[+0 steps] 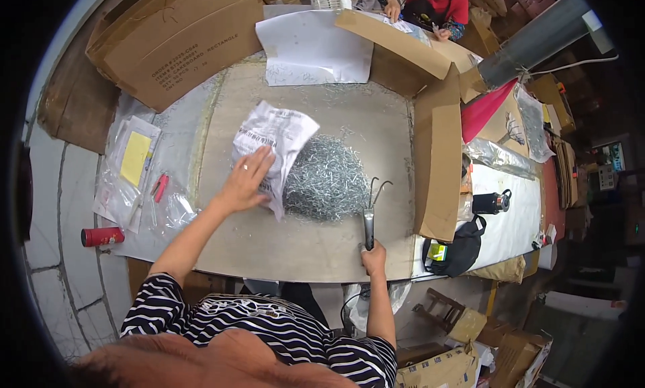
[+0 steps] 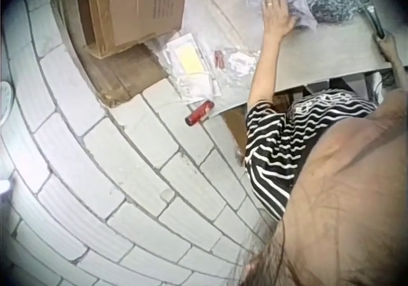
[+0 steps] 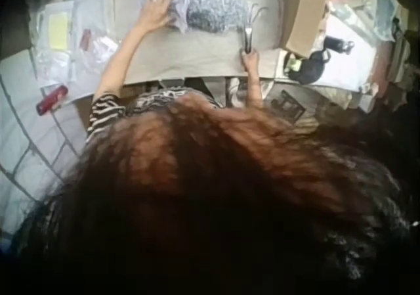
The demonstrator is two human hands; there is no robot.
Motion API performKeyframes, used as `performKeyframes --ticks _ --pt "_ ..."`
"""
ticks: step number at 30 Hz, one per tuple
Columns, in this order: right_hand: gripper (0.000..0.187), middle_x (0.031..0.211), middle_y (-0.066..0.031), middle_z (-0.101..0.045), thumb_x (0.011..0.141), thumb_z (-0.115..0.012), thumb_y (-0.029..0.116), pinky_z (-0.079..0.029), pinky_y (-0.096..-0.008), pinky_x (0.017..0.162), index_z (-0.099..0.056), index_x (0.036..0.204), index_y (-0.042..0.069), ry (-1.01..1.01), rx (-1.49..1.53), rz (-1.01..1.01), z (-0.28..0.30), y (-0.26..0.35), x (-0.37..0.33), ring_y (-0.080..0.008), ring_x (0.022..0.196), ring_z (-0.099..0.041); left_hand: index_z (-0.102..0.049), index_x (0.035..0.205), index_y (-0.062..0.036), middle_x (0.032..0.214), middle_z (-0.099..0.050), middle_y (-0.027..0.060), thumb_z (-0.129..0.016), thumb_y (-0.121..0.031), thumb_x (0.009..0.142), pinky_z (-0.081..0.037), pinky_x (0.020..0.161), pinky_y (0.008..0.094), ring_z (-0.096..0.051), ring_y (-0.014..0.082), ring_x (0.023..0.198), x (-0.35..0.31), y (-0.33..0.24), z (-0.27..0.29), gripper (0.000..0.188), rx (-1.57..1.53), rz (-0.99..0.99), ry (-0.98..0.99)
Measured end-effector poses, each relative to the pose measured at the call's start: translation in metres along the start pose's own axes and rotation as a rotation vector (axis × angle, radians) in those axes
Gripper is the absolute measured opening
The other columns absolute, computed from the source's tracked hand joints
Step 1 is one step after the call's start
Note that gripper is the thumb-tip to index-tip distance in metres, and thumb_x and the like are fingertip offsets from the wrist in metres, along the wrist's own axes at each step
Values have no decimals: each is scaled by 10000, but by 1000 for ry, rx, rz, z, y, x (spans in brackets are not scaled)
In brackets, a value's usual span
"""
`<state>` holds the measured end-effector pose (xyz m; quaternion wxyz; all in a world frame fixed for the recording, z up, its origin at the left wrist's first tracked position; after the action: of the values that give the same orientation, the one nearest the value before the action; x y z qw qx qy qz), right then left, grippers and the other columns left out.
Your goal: Stuffing shredded material into plastic bags and placing them into a cardboard box.
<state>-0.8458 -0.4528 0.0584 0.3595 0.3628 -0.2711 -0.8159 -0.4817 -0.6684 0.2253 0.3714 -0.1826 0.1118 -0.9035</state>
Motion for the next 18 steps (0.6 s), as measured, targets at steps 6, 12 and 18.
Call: performKeyframes --ticks 6,12,18 --pt "247 593 -71 -582 872 -663 240 -479 -335 458 -589 787 19 212 102 -112 -3 6 0 -178 486 -580 -560 1219 -94 1175 -624 129 -854 -275 532 -451 926 444 -583 326 1111 62 48 -17 768 -258 79 377" --pt "314 699 -76 -590 959 -551 330 -474 -337 451 -590 999 20 420 881 -246 -24 21 18 -171 522 -579 -530 1239 -74 1166 -601 150 -847 -226 578 -458 914 438 -566 346 1080 1 22 -41 748 -172 213 56" --pt "195 624 -22 -525 939 -596 214 -437 -303 434 -526 845 58 327 653 -75 -33 91 -4 -129 492 -528 -459 1300 -9 1253 -520 187 -840 -161 562 -419 977 431 -500 385 1160 -71 -50 -27 844 164 246 -4"
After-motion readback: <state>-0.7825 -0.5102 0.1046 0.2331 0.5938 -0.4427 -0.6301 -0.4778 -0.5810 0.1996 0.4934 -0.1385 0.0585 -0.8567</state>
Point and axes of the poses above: each hand's wrist, its own x-axis towards the middle knuckle, its own z-axis out of the back of the hand, y = z × x, the point moved 4 cm from there along x, towards the middle knuckle
